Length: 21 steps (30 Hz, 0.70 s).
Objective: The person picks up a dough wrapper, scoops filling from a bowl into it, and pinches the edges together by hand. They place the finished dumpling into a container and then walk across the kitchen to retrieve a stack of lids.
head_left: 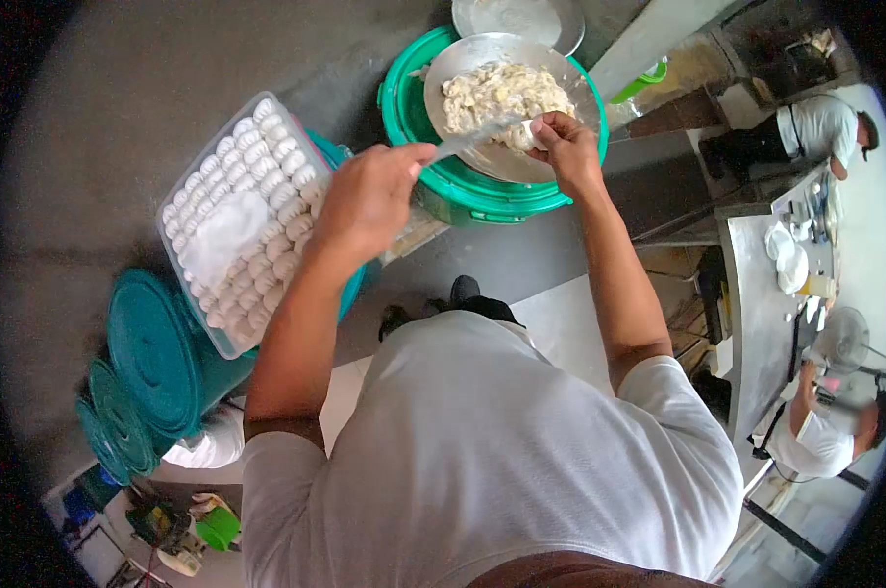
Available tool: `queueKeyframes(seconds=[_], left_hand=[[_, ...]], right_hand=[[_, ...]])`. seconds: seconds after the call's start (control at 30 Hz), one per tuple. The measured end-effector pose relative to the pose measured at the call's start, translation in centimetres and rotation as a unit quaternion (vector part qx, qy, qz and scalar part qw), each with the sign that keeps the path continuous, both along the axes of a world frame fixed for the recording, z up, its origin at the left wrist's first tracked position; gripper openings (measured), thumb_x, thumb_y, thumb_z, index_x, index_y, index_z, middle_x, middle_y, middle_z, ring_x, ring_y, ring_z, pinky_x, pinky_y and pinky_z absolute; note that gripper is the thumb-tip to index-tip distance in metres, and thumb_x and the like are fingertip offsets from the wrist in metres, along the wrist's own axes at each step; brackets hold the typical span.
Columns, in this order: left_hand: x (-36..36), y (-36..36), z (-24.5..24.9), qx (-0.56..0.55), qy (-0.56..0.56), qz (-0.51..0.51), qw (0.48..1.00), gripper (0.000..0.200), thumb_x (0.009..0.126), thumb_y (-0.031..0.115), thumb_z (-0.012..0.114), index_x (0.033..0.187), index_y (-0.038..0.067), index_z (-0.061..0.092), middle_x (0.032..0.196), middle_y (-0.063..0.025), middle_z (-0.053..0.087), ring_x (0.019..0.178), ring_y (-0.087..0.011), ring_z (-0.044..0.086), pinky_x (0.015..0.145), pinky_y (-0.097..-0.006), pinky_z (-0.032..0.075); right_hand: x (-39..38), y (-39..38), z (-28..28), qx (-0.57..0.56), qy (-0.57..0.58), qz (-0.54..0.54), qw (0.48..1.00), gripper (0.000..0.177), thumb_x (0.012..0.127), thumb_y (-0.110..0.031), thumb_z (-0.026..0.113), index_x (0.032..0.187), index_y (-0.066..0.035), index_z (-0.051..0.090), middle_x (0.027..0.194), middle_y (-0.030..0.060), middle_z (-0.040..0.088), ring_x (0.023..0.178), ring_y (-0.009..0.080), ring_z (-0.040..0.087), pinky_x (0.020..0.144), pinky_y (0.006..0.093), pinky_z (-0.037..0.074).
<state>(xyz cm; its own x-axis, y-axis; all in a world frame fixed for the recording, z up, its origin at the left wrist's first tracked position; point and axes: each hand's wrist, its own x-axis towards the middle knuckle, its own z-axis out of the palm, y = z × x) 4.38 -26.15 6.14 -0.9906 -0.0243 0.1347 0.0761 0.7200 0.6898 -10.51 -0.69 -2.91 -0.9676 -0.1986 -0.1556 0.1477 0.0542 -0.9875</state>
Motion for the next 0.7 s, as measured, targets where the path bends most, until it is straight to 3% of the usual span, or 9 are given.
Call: queueKeyframes(seconds=[0.13,0.2,0.33,0.43,0.5,0.7], left_hand=[[0.3,0.7,-2.5,0.029,0.051,-0.036,0.998,0.024,0.094,0.010,0.054,0.114,0.006,0.068,0.086,-0.0203,0.064,0.079,-0.0375,0.062,0.072,-0.0441,0.049],[0.4,0.2,-1.9,-0.086,0.010,0.008,0.996,0.025,0.094,0.009,0.055,0.114,0.006,0.068,0.083,-0.0202,0.062,0.076,-0.0382,0.061,0.070,-0.0461,0.049],[0.4,0.4,-1.3,-0.049,0.038,-0.012,0.998,0.025,0.093,0.010,0.055,0.113,0.006,0.069,0.082,-0.0203,0.062,0.075,-0.0390,0.061,0.069,-0.0478,0.049],[-0.3,0.9,-2.4,-0.050,0.054,-0.026,0.997,0.025,0.093,0.011,0.055,0.113,0.005,0.069,0.082,-0.0209,0.062,0.076,-0.0388,0.062,0.069,-0.0474,0.049],[-0.9,0.7,-3.3,-0.124,0.035,-0.019,0.992,0.025,0.093,0.012,0.055,0.112,0.005,0.069,0.082,-0.0207,0.062,0.076,-0.0385,0.062,0.068,-0.0467,0.049],[-0.5,2.4,-0.9,-0.011,0.079,-0.002,0.997,0.024,0.093,0.012,0.054,0.111,0.006,0.069,0.082,-0.0208,0.062,0.076,-0.0393,0.061,0.067,-0.0479,0.049]], right_hand=[[0.2,-0.8,0.4,-0.041,-0.033,-0.020,0.998,0.012,0.096,-0.015,0.061,0.096,-0.004,0.065,0.092,0.0015,0.063,0.082,0.0126,0.060,0.077,0.0337,0.058],[-0.2,0.0,0.3,-0.108,-0.087,-0.037,0.990,0.012,0.097,-0.015,0.060,0.098,-0.004,0.064,0.095,0.0026,0.063,0.085,0.0139,0.061,0.079,0.0349,0.058],[-0.8,0.8,0.0,-0.152,-0.113,-0.004,0.982,0.011,0.099,-0.015,0.058,0.102,-0.006,0.063,0.097,0.0031,0.065,0.090,0.0158,0.063,0.085,0.0377,0.055],[-0.6,0.8,0.9,-0.165,-0.115,-0.004,0.979,0.018,0.099,-0.018,0.057,0.110,-0.004,0.060,0.101,0.0064,0.065,0.089,0.0185,0.063,0.081,0.0364,0.056],[-1.2,1.3,1.1,-0.161,-0.125,-0.001,0.979,0.020,0.099,-0.019,0.057,0.111,-0.003,0.059,0.102,0.0071,0.065,0.090,0.0189,0.063,0.081,0.0370,0.056],[-2.1,1.2,1.2,-0.185,-0.166,-0.007,0.969,0.022,0.102,-0.020,0.050,0.111,-0.002,0.059,0.103,0.0082,0.065,0.091,0.0196,0.065,0.084,0.0391,0.057]])
